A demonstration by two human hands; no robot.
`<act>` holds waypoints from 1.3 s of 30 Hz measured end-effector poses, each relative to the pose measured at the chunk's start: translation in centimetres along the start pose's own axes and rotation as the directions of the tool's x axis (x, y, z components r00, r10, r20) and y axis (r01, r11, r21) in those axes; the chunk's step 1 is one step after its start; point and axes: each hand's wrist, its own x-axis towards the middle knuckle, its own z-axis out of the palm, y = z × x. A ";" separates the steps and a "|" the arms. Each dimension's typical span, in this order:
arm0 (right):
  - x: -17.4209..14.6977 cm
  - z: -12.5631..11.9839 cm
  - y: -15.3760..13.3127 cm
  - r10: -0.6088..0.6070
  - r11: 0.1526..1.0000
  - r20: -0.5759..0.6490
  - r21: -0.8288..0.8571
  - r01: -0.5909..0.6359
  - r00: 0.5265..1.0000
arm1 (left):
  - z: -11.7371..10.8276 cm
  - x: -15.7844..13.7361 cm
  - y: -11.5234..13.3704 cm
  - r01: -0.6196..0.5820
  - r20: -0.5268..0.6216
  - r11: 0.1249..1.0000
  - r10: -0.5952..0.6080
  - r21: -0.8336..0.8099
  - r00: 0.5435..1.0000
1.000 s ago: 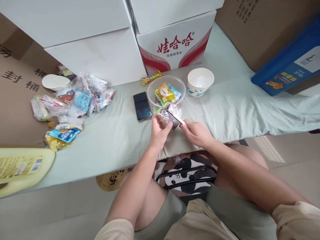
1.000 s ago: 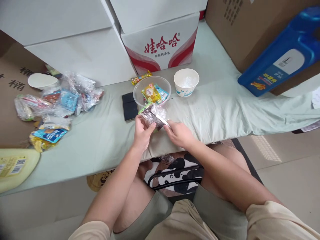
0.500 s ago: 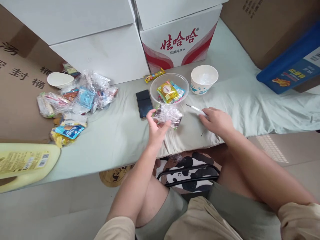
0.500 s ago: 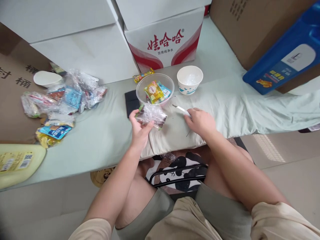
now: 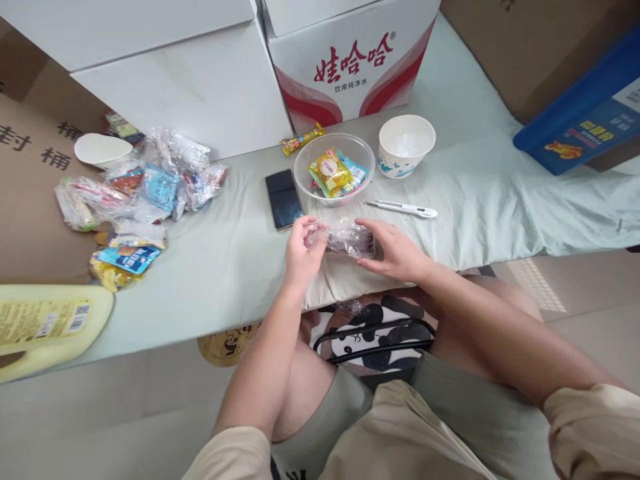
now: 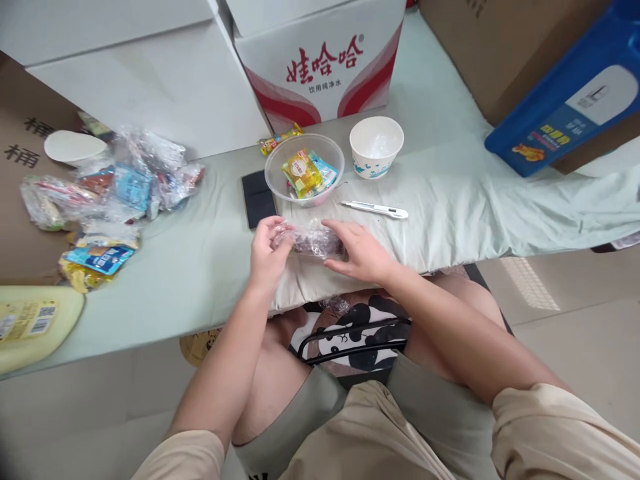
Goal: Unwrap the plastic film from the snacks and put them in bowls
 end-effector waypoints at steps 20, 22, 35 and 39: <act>-0.2 -1.2 0.1 -0.059 0.924 -0.094 -0.383 0.019 0.994 | -1.8 0.9 1.6 0.183 0.008 0.970 -0.185 -0.162 0.983; -0.1 -1.3 0.1 -0.031 0.920 -0.029 -0.391 0.018 0.999 | -1.7 1.0 1.9 0.241 0.001 0.935 -0.250 -0.261 0.968; -2.0 -1.4 -2.8 -0.081 0.957 0.390 -0.227 0.181 0.917 | -2.0 2.4 1.4 0.428 -0.076 0.819 -0.490 -0.383 0.869; -1.6 -1.0 -3.0 0.205 0.936 0.332 -0.341 -0.086 0.921 | -2.2 2.3 1.7 0.431 -0.073 0.812 -0.495 -0.393 0.866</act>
